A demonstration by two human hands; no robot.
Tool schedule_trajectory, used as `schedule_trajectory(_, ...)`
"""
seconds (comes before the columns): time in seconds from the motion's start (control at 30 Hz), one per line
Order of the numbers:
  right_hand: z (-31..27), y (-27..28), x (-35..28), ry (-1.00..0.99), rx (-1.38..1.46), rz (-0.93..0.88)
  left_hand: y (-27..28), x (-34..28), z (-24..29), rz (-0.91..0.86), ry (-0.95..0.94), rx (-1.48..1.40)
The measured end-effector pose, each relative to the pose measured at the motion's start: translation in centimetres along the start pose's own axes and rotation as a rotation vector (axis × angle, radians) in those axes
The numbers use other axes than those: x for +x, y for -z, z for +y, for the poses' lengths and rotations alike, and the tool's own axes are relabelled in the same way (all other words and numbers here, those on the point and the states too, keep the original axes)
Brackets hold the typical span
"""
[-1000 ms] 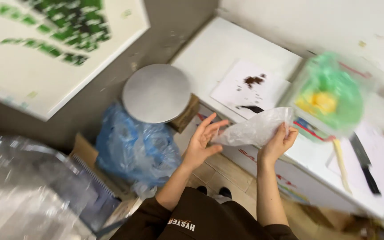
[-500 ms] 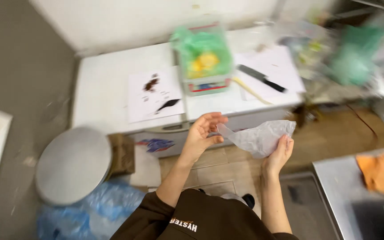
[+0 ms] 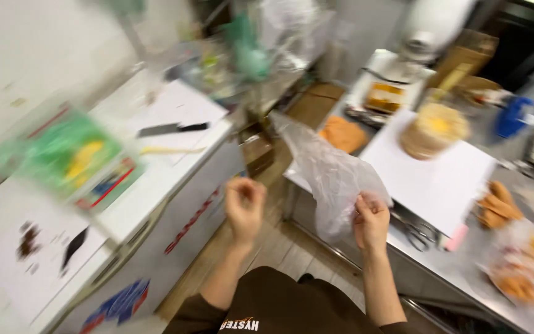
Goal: Gathering, portioning, and heating salted egg yolks or cake fillings in a plastic bag.
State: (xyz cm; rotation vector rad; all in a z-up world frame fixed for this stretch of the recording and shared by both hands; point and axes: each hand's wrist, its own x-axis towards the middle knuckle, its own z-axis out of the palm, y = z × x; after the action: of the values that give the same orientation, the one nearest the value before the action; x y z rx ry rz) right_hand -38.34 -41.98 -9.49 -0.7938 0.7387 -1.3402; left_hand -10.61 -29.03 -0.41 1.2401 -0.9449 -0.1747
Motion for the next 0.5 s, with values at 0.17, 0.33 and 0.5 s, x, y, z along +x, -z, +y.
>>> schedule_trajectory(0.17, -6.6, 0.9, -5.1, 0.266, -0.191, 0.275, -11.4, -2.6, 11.2, -0.585, -0.286, -0.076)
schedule_trajectory(0.33, -8.4, 5.8, -10.5, 0.352, -0.354, 0.455, -19.4, -6.5, 8.6, -1.050, -0.262, -0.270)
schedule_trajectory(0.5, -13.6, 9.8, -14.7, 0.109, -0.384, 0.278, -25.1, -10.1, -1.0, -1.216, 0.288, -0.127)
